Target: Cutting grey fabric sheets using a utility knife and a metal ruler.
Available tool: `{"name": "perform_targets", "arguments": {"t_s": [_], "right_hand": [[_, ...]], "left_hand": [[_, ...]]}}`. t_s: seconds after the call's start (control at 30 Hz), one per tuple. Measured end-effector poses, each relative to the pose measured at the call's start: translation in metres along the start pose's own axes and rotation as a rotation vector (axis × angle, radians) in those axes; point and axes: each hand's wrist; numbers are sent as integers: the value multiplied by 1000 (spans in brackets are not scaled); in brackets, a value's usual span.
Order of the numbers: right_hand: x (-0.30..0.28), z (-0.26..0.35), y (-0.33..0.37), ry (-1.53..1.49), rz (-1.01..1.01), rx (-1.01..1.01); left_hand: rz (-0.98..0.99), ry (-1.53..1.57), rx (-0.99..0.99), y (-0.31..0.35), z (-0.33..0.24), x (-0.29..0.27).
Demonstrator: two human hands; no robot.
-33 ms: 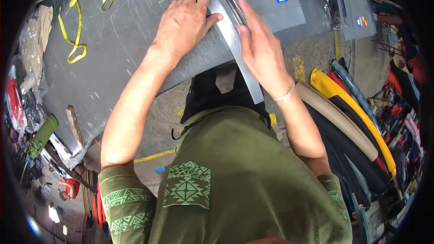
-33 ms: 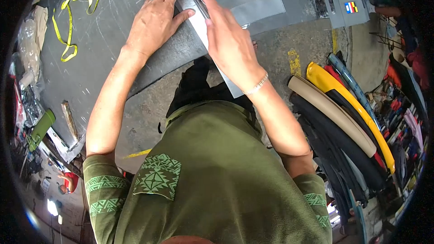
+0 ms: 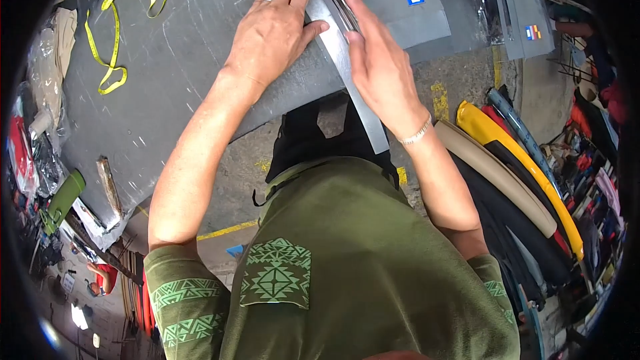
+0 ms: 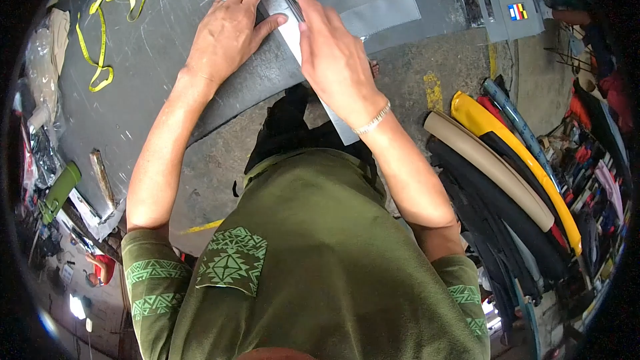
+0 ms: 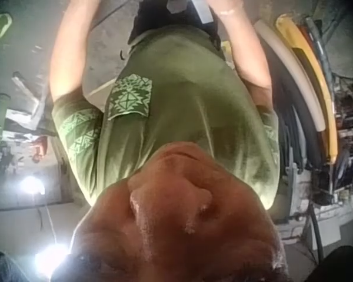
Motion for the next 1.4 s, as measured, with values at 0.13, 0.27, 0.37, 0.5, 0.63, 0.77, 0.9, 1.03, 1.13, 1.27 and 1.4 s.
{"name": "perform_targets", "arguments": {"t_s": [0.13,0.27,0.37,0.5,0.63,0.77,0.9,1.03,1.13,1.27,1.4], "right_hand": [[17,-9,-25,103,-57,-68],[22,-9,-29,165,-8,-17],[22,-10,-30,180,-5,-26],[19,-4,-31,175,44,39],[20,-6,-30,188,39,29],[19,-5,-31,209,39,-2],[18,-2,-31,210,60,30],[15,4,-32,225,80,62],[10,11,-36,258,79,21],[5,12,-41,317,157,-7],[-2,21,-44,220,210,79]], "left_hand": [[-34,8,20,1,2,2],[-54,2,23,3,4,5],[-89,40,1,4,4,4],[-13,102,-7,0,1,-8],[86,147,-14,-5,-4,-24],[82,151,-16,-4,-3,-22],[65,156,-11,-3,-2,-19],[61,145,-5,-3,-3,-19],[56,152,-11,-3,-3,-18],[64,152,-15,-3,-1,-18],[58,155,-9,-2,-2,-18]]}}
Point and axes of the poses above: each hand's wrist, its own y-axis away from the middle knuckle, its own x-axis out of the palm, z = x × y, and after that the axes turned 2 degrees about -y, right-handed
